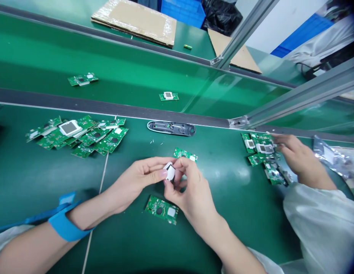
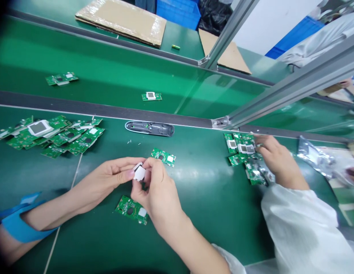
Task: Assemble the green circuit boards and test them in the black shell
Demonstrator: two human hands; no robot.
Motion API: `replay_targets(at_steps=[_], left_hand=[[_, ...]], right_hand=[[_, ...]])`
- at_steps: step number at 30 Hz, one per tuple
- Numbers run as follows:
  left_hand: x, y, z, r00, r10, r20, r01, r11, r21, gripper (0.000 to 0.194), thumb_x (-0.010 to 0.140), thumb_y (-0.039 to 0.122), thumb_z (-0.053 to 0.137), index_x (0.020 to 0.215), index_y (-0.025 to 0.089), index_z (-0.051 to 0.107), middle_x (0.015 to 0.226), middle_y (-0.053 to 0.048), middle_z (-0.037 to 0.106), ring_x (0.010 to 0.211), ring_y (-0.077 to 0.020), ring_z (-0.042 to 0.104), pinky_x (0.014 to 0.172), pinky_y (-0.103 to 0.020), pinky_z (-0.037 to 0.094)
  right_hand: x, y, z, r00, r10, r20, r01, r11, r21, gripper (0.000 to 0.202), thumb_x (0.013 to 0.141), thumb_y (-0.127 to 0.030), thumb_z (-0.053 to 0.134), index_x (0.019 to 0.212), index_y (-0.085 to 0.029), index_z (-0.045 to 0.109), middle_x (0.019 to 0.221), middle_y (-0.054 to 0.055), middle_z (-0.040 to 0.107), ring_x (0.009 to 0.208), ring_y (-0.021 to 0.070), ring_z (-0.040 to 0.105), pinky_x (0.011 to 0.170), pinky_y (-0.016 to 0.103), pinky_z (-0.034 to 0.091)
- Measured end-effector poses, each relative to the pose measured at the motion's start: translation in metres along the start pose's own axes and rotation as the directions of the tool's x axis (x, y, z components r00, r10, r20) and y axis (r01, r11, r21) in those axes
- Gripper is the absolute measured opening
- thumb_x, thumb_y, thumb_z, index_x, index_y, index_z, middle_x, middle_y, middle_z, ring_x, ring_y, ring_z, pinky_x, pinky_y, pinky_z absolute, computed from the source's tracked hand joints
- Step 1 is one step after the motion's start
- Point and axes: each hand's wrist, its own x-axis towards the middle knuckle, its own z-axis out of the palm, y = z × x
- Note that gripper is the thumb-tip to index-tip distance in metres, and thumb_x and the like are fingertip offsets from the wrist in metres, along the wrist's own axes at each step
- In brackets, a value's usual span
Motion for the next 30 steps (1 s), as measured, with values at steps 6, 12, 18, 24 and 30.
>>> replay_targets(at_steps=[6, 12, 18, 24, 30], left_hand=[[0.000, 0.004, -0.010, 0.997, -0.053, 0.063, 0.061, 0.989, -0.131, 0.033, 0.077, 0.034, 0.081, 0.108, 0.024, 0.075, 0.098, -0.001, 0.076, 0.088, -0.0114, 0.066, 0.082, -0.020, 0.049], [-0.001, 0.006, -0.014, 0.992, -0.044, 0.122, 0.070, 0.972, -0.224, 0.039, 0.073, 0.038, 0.083, 0.108, 0.023, 0.075, 0.101, -0.002, 0.076, 0.089, -0.0142, 0.067, 0.085, -0.022, 0.052], [-0.004, 0.006, -0.017, 0.979, -0.043, 0.198, 0.090, 0.968, -0.236, 0.037, 0.073, 0.037, 0.083, 0.107, 0.024, 0.075, 0.101, -0.005, 0.077, 0.086, -0.0166, 0.069, 0.080, -0.023, 0.053], [-0.006, 0.001, -0.019, 0.980, -0.051, 0.190, 0.095, 0.968, -0.231, 0.038, 0.071, 0.037, 0.084, 0.105, 0.024, 0.076, 0.100, -0.007, 0.076, 0.082, -0.0181, 0.068, 0.077, -0.025, 0.054], [-0.004, 0.003, -0.015, 0.980, -0.001, 0.197, 0.059, 0.956, -0.289, 0.035, 0.075, 0.038, 0.081, 0.107, 0.024, 0.076, 0.100, -0.005, 0.076, 0.080, -0.0156, 0.068, 0.076, -0.022, 0.054]], right_hand=[[0.010, 0.002, -0.029, 0.901, 0.165, 0.402, -0.419, 0.577, 0.702, 0.022, 0.079, -0.022, 0.068, 0.091, -0.022, 0.049, 0.074, -0.005, 0.044, 0.052, 0.0047, 0.043, 0.037, 0.011, 0.041], [0.022, 0.019, -0.039, 0.820, -0.006, 0.572, -0.571, -0.075, 0.817, 0.030, 0.077, -0.034, 0.076, 0.098, -0.018, 0.063, 0.088, 0.001, 0.047, 0.054, 0.0047, 0.025, 0.025, 0.003, 0.031], [0.017, 0.037, -0.028, 0.805, -0.118, 0.581, -0.593, -0.196, 0.781, 0.031, 0.078, -0.041, 0.073, 0.098, -0.022, 0.061, 0.087, 0.001, 0.047, 0.050, 0.0061, 0.023, 0.018, 0.005, 0.029], [0.018, 0.034, -0.029, 0.781, 0.007, 0.625, -0.623, -0.075, 0.779, 0.041, 0.072, -0.046, 0.077, 0.102, -0.025, 0.059, 0.087, 0.002, 0.050, 0.051, 0.0076, 0.028, 0.016, 0.005, 0.025], [0.020, 0.034, -0.028, 0.777, 0.062, 0.626, -0.626, -0.017, 0.779, 0.048, 0.069, -0.047, 0.080, 0.110, -0.028, 0.061, 0.091, 0.003, 0.054, 0.054, 0.0083, 0.033, 0.019, 0.006, 0.028]])
